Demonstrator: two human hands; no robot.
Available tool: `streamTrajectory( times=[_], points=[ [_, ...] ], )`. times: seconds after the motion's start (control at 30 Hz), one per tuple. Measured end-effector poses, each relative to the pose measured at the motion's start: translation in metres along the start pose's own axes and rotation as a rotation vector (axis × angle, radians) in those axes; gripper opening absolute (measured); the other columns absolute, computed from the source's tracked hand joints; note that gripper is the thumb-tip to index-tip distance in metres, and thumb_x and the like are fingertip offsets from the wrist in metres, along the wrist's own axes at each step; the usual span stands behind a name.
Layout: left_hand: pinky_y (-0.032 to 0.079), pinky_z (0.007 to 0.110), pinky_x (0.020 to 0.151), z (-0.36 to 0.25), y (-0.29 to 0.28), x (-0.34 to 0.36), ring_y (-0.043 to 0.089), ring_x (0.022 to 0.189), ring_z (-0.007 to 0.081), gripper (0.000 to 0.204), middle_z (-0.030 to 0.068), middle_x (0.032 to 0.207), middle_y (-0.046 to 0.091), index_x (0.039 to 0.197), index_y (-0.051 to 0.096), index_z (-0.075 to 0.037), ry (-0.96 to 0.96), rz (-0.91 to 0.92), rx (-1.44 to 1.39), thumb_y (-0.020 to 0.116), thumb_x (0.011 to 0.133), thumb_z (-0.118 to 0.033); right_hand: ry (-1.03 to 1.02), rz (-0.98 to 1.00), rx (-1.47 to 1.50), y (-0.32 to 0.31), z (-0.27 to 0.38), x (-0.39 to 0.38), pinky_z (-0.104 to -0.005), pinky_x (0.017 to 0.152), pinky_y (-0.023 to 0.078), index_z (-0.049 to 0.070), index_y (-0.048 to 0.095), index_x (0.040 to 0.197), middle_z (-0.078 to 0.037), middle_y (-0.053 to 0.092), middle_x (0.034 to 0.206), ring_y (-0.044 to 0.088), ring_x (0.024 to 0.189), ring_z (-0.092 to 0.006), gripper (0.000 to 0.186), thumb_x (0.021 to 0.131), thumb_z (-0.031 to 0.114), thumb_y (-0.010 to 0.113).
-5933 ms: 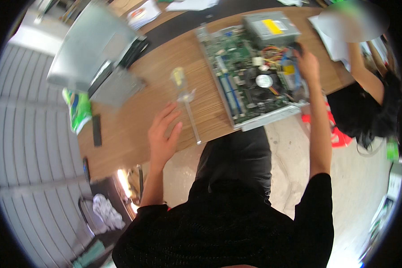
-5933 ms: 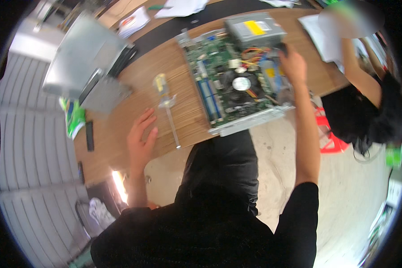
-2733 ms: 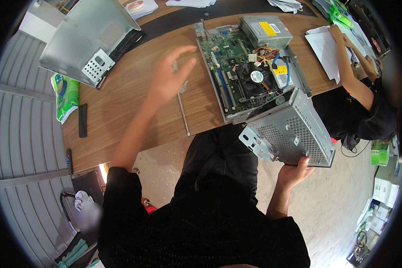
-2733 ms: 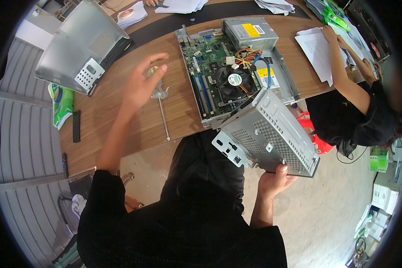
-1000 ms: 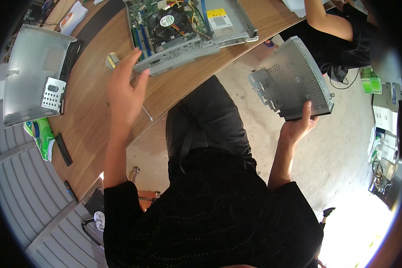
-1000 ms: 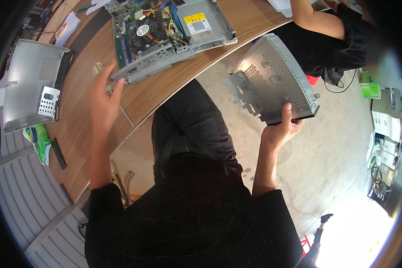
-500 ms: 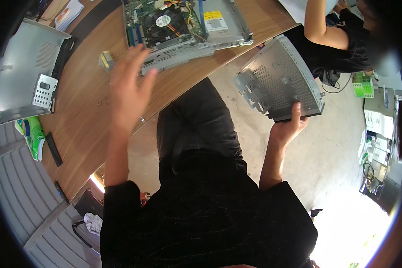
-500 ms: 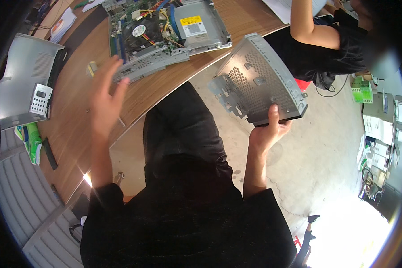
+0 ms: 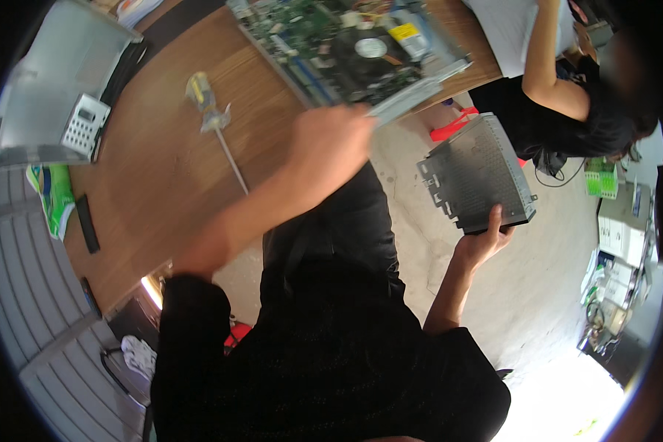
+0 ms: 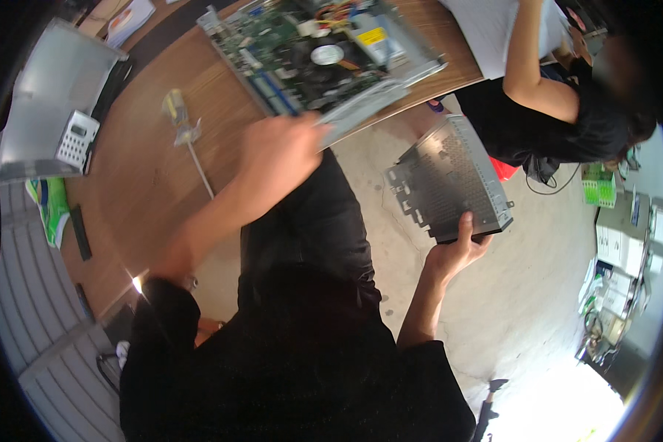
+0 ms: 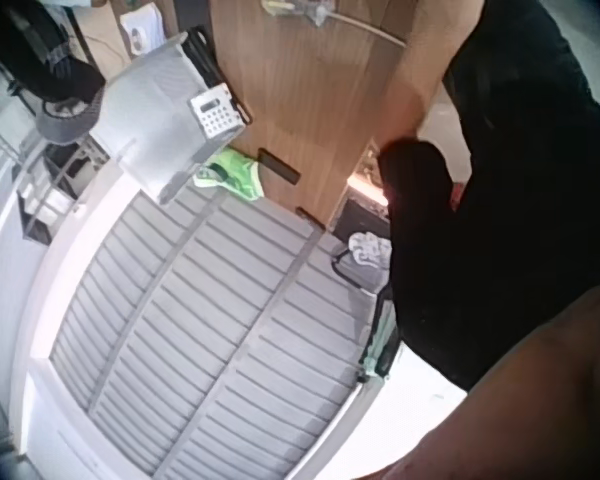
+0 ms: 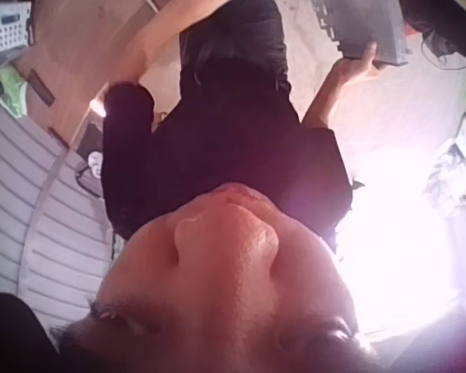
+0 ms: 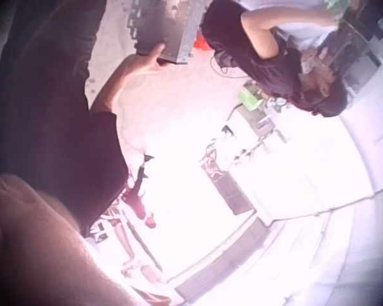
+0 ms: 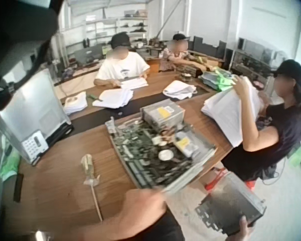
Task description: The person disassembles and reassembles internal components of a computer, removing a power supply unit and a disc drive using a screwdriver before placing them back into the chassis and securing them.
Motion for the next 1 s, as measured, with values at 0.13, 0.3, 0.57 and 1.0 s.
streamTrajectory(
  times=[0.13,0.3,0.57,1.0],
  points=[
    [0.053,0.049,0.069,-0.004,-0.003,0.085,0.067,0.075,0.0402,0.034,0.0203,0.074,0.067,0.09,0.066,-0.004,0.074,0.112,-0.199,0.059,0.095,-0.037,-0.11,-0.042,-0.02,-0.005,0.013,0.007,-0.0412,0.093,0.049,-0.008,0.049,0.127,-0.018,0.059,0.118,0.06,0.105,-0.0273,0.055,0.082,0.015,0.072],
    [0.053,0.041,0.078,0.141,-0.061,0.155,0.069,0.089,0.0324,0.035,0.0178,0.093,0.071,0.109,0.069,-0.009,-0.088,-0.031,-0.02,0.061,0.094,-0.04,-0.139,0.038,-0.182,-0.027,0.023,-0.006,-0.0396,0.095,0.048,-0.008,0.051,0.127,-0.017,0.06,0.119,0.059,0.108,-0.0269,0.06,0.079,0.018,0.076],
    [0.05,0.033,0.084,0.264,-0.022,0.144,0.067,0.093,0.0234,0.029,0.0124,0.094,0.074,0.095,0.077,-0.005,-0.416,0.059,-0.338,0.071,0.082,-0.03,-0.179,0.861,-0.605,0.054,0.047,-0.047,-0.0333,0.081,0.053,-0.002,0.064,0.112,-0.015,0.069,0.097,0.068,0.089,-0.0235,0.063,0.059,0.019,0.092],
    [0.04,0.029,0.055,0.184,-0.049,0.009,0.051,0.06,0.01,0.028,0.0044,0.068,0.064,0.087,0.073,0.0,-0.355,-0.07,-0.442,0.064,0.092,-0.026,-0.316,0.436,-0.51,0.06,0.072,0.003,-0.0316,0.095,0.044,-0.009,0.054,0.125,-0.016,0.065,0.11,0.058,0.104,-0.0197,0.059,0.078,0.015,0.079]
  ],
)
Point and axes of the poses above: each hand's wrist, its own x-axis towards the middle knuckle, its own y-axis out of the palm, z = x × y, the point moved 3 cm from there along x, towards the middle knuckle
